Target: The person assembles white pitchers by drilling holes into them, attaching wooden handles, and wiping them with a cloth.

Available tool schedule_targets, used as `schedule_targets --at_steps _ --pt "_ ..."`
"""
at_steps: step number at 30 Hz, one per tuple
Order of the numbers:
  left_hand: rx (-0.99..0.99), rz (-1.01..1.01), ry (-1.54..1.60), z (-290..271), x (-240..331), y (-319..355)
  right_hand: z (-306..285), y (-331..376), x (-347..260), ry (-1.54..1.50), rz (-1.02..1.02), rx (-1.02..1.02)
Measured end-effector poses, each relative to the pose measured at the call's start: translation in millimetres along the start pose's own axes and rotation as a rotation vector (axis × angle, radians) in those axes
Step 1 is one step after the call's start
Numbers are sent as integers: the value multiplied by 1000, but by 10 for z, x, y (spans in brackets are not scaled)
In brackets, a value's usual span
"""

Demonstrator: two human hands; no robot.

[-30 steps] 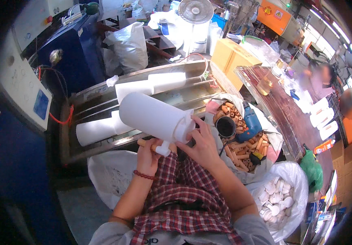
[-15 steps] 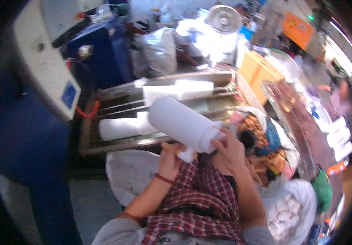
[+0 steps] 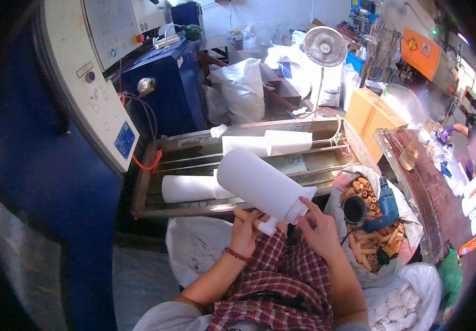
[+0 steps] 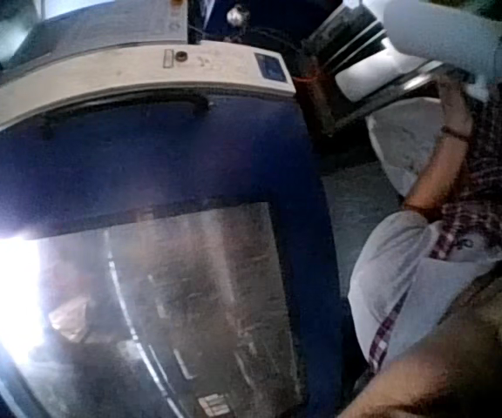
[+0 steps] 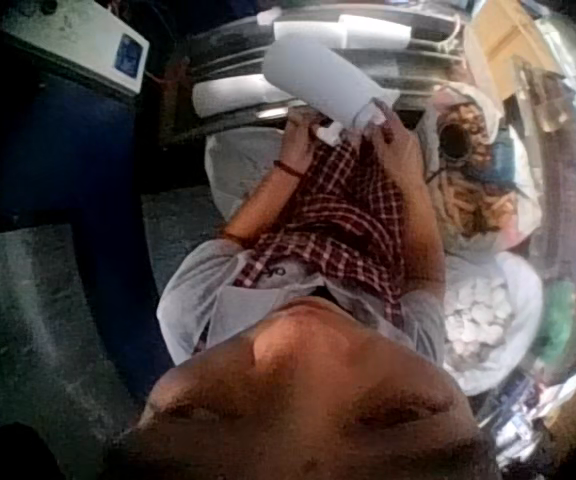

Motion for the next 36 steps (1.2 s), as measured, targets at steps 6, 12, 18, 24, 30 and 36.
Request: schedule_targets --at_steps 6,12,18,24,30,36 --pt "0 -38 -34 -172 -51 -25 -48 80 -4 506 -66 102" --pt "28 -6 -31 -117 -20 2 109 196 275 560 -136 118" --pt "-76 256 -568 -350 -170 -138 318 332 350 93 302 -140" --pt "-143 395 -593 201 30 165 836 564 492 -1341 559 -218" --pt "-275 3 -779 90 274 -204 383 1004 506 -1001 407 -473" --pt "-799 -440 -1098 -32 231 -241 -734 1606 1763 -770 791 168"
Point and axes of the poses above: each hand's wrist, its own y-axis away from the middle knuckle, its own z-axis out of the palm, x = y × z, the point moved 4 cm from there along -y, towards the middle knuckle, and after that the axes turned 6 degrees about y, right-handed, at the moved point
